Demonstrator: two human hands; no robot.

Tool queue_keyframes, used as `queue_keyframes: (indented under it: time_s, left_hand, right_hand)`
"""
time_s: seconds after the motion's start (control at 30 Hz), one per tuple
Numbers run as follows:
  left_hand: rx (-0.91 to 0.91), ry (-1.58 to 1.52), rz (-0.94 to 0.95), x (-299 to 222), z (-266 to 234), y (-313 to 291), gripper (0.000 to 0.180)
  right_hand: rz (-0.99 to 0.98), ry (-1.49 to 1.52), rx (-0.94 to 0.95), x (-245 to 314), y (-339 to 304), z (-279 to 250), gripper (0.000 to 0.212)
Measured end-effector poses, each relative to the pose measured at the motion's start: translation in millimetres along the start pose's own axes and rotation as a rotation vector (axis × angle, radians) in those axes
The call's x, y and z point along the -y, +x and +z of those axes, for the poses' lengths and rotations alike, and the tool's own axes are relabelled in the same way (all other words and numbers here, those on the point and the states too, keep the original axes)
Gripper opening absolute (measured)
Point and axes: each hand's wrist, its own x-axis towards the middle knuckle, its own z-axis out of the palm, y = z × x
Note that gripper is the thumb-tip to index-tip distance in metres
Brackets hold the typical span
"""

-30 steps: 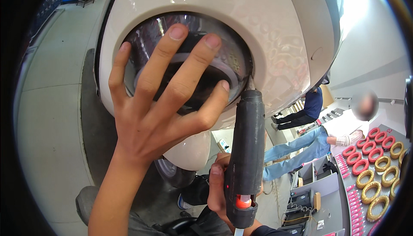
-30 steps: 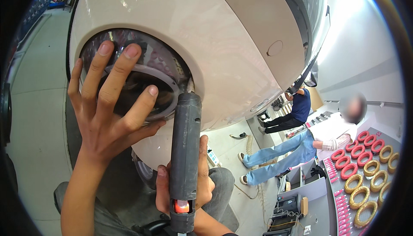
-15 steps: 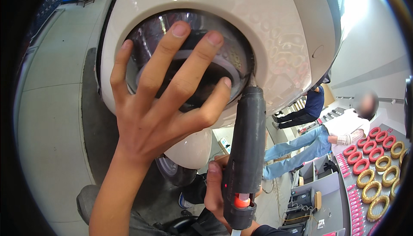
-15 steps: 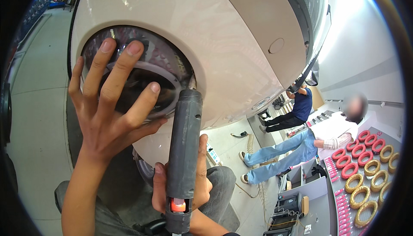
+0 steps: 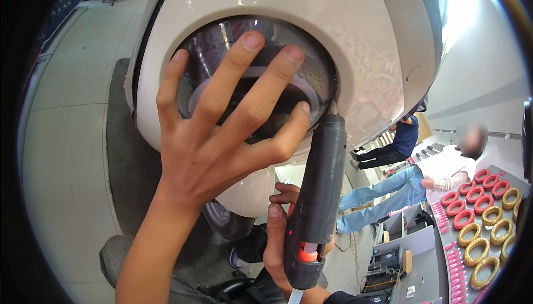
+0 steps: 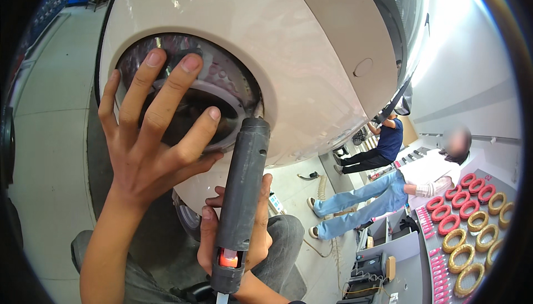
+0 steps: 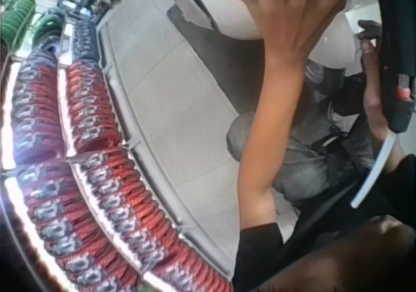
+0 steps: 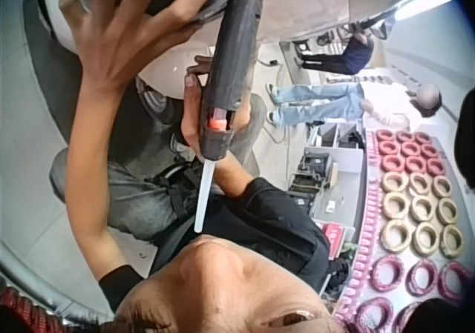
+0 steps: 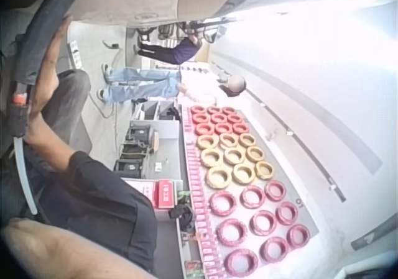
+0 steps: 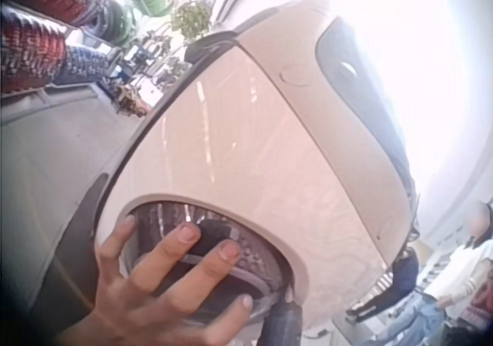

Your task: The person uses a hot glue gun to apply glue around the perimeter of a vehicle's headlight lens. They hold the lens with one hand and apply the glue with the other, working around the circular edge.

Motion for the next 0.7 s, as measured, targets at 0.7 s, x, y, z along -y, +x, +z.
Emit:
queue_keyframes:
  time_s: [0.7]
  left_hand:
    - [0.046, 0.016, 0.021, 4, -4, 2, 0.048]
  right_hand:
    - [-0.032, -0.043, 0.033, 3, 3, -6, 0.002]
